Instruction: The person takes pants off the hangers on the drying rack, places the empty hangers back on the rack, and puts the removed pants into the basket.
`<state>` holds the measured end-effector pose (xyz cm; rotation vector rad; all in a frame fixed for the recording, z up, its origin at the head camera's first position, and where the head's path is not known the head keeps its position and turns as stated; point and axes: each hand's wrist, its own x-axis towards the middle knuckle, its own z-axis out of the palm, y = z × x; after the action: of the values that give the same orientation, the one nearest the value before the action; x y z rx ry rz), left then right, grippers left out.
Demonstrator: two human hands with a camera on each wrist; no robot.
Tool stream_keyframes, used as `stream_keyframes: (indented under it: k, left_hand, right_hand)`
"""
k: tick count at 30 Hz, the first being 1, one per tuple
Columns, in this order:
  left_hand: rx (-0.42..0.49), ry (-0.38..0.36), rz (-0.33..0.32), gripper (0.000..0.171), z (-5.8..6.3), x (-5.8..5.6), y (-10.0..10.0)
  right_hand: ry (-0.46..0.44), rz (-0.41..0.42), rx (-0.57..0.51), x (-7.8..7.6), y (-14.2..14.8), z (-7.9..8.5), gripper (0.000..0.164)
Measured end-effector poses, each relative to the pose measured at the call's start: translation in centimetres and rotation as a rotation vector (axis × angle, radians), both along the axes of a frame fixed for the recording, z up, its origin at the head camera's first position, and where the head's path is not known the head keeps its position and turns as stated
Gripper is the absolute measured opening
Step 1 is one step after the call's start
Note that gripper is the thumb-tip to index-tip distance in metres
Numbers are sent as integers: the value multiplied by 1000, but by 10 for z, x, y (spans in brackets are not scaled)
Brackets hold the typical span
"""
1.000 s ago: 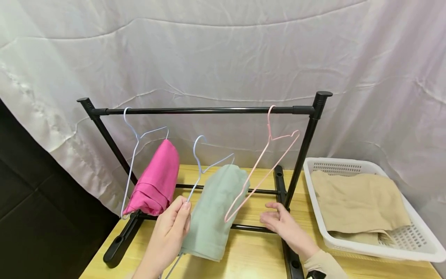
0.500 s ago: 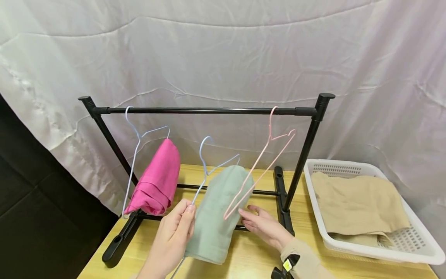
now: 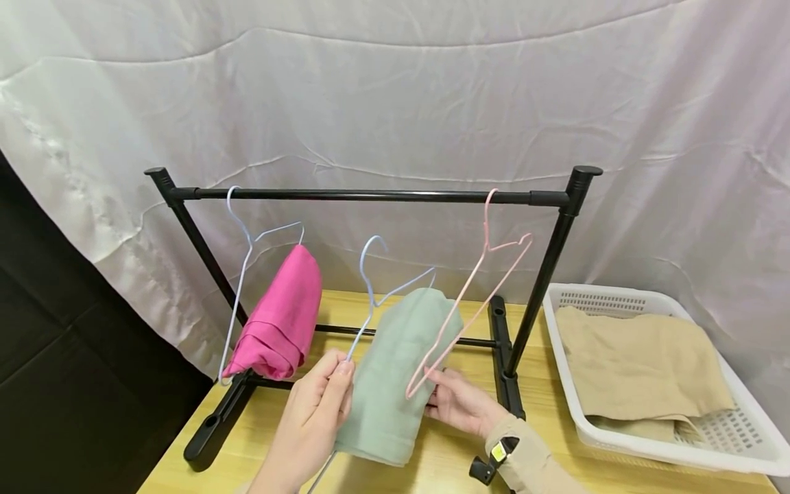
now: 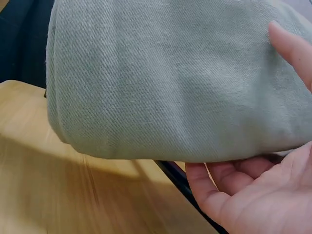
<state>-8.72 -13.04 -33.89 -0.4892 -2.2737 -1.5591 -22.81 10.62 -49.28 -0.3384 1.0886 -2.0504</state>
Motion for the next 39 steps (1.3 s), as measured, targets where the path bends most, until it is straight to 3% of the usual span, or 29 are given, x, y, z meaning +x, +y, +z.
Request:
stream_keyframes:
  k: [6,11,21,28,33,39]
  left_hand:
    - [13,-30,11,27,-1,-2,0]
    - [16,-45,22,28,-1,-3,0]
    - [24,-30,4,27,-6,-6,0]
    - [16,-72,15,30,-9,-9,0]
    - [6,-92,30,33,-11,-12,0]
    - [9,-107,43,31,-13,-16,0]
  right_hand:
    - [-10,-71,40,5,-1,0,41]
    - [-32,-149,48,8,-1,1,38]
    - [-42,-250,-47,10,-3,-1,31]
    - [-47,-263,-18,10,-4,3,45]
    - [-1,-274,36,9,-4,10,58]
    - [8,-291,62,9,-2,20,56]
